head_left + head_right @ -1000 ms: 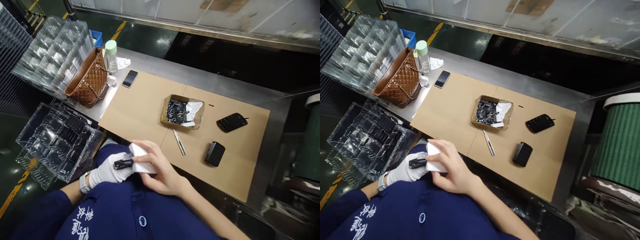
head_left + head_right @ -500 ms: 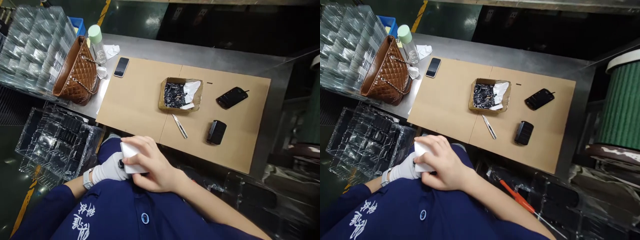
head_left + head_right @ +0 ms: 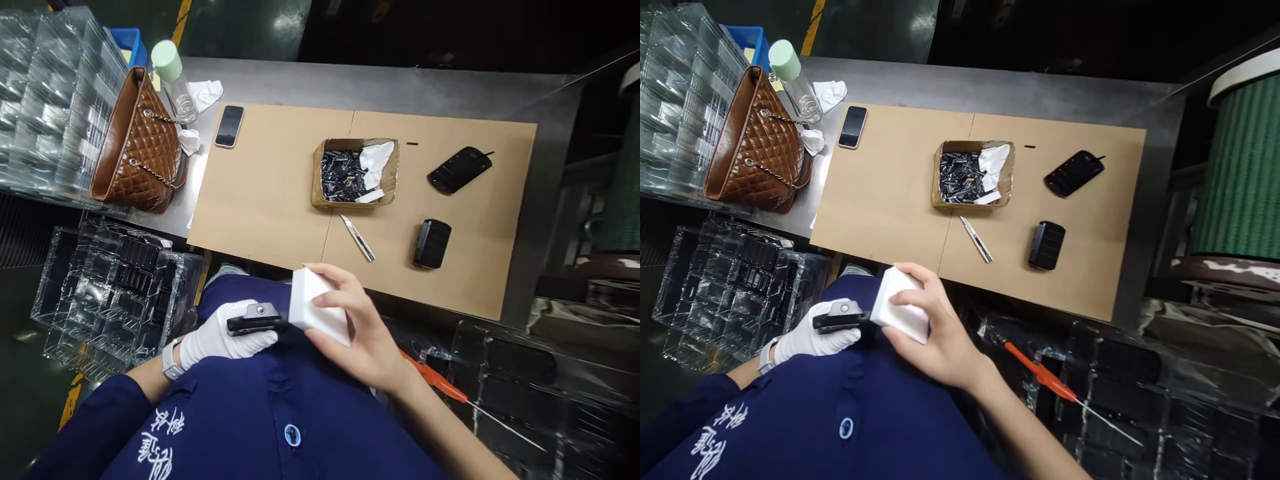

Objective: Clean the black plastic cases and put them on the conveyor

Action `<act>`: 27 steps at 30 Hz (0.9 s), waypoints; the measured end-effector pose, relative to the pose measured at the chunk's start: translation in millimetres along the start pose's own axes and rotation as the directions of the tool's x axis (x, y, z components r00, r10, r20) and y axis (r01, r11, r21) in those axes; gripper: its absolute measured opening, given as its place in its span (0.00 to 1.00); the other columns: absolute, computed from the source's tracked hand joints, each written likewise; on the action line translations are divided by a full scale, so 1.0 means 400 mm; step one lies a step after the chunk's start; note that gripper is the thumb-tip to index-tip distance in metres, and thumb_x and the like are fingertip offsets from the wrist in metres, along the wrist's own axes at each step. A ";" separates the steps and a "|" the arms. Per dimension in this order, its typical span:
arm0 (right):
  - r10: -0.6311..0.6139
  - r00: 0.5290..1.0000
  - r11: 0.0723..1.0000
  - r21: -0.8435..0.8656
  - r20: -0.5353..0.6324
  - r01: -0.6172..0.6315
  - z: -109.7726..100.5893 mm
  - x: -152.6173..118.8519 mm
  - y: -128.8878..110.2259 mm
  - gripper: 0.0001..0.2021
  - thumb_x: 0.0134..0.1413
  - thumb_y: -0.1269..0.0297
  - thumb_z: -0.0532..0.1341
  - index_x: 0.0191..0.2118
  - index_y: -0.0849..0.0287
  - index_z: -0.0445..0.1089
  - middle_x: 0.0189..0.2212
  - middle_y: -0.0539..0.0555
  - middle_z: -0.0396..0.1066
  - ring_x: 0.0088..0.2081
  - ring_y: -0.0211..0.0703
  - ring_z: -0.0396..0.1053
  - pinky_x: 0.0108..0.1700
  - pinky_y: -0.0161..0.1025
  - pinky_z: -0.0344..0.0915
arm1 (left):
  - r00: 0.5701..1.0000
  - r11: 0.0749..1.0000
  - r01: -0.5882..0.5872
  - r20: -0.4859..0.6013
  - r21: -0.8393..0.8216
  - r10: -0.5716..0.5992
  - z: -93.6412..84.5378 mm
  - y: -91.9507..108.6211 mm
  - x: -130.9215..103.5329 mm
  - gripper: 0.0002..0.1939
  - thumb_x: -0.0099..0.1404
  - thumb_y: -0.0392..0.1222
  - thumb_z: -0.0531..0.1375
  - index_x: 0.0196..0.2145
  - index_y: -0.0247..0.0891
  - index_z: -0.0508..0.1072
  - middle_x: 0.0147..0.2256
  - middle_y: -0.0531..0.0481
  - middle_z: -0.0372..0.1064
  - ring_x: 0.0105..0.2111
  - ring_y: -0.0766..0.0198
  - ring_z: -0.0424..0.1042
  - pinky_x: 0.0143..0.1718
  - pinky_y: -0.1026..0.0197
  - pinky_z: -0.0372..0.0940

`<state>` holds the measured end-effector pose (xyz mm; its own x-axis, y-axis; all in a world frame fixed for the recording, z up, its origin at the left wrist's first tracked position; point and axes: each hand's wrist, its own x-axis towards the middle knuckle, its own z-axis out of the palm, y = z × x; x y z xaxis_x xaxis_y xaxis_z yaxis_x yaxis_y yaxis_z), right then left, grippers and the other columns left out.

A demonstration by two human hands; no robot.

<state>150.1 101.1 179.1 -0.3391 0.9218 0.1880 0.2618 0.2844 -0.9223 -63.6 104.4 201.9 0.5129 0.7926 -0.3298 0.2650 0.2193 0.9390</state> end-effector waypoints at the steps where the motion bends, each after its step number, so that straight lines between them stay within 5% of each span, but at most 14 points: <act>1: -0.055 0.998 0.996 -0.063 0.000 0.055 0.005 0.011 -0.014 0.13 0.51 0.68 0.61 0.42 0.50 0.62 0.54 0.58 0.57 0.55 0.52 0.61 0.51 0.52 0.64 | 1.000 1.000 0.018 -0.007 -0.021 -0.018 0.003 -0.002 0.001 0.07 0.60 0.40 0.58 0.28 0.33 0.67 0.26 0.51 0.65 0.25 0.68 0.63 0.27 0.64 0.63; 6: -0.179 0.984 0.955 -0.234 0.024 0.180 0.034 0.042 -0.049 0.09 0.47 0.71 0.63 0.36 0.53 0.67 0.51 0.59 0.57 0.52 0.55 0.62 0.48 0.53 0.66 | 0.996 0.984 0.087 0.003 -0.154 -0.088 0.020 -0.022 -0.002 0.09 0.59 0.43 0.59 0.32 0.32 0.70 0.31 0.46 0.70 0.31 0.63 0.69 0.36 0.59 0.67; 10: -0.148 0.989 0.952 -0.268 0.023 0.149 0.056 0.046 -0.049 0.06 0.48 0.71 0.62 0.34 0.54 0.67 0.50 0.59 0.59 0.50 0.54 0.64 0.46 0.53 0.67 | 0.995 0.977 0.086 -0.036 -0.195 -0.095 0.022 -0.036 -0.009 0.11 0.60 0.43 0.59 0.36 0.31 0.71 0.35 0.43 0.72 0.35 0.60 0.71 0.39 0.58 0.67; 17: -0.159 0.986 0.974 -0.153 0.051 0.165 0.080 0.056 -0.039 0.06 0.49 0.72 0.60 0.34 0.55 0.66 0.49 0.60 0.59 0.50 0.52 0.64 0.47 0.51 0.67 | 0.995 0.986 0.095 -0.006 -0.138 -0.097 0.003 -0.047 -0.020 0.10 0.60 0.42 0.59 0.36 0.33 0.72 0.36 0.45 0.72 0.36 0.59 0.71 0.42 0.57 0.67; 22: -0.226 0.956 0.968 -0.070 0.188 0.242 0.094 0.087 -0.055 0.06 0.48 0.72 0.60 0.33 0.56 0.67 0.49 0.60 0.60 0.51 0.50 0.63 0.49 0.49 0.66 | 0.980 0.987 0.119 0.169 -0.105 -0.101 -0.022 -0.053 -0.022 0.09 0.59 0.42 0.60 0.34 0.33 0.72 0.31 0.48 0.70 0.32 0.61 0.69 0.37 0.59 0.67; 27: -0.217 0.947 0.960 -0.122 0.236 0.251 0.117 0.120 -0.075 0.02 0.48 0.71 0.60 0.31 0.58 0.69 0.47 0.62 0.62 0.50 0.50 0.63 0.49 0.49 0.65 | 0.989 0.993 0.107 0.104 -0.049 -0.102 -0.039 -0.081 -0.024 0.07 0.57 0.39 0.61 0.34 0.35 0.72 0.30 0.50 0.68 0.35 0.60 0.69 0.40 0.60 0.66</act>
<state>83.7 124.7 200.1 -0.5910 0.7493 0.2987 0.2771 0.5363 -0.7973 -89.8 98.5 176.3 0.5655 0.7026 -0.4318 0.2784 0.3302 0.9019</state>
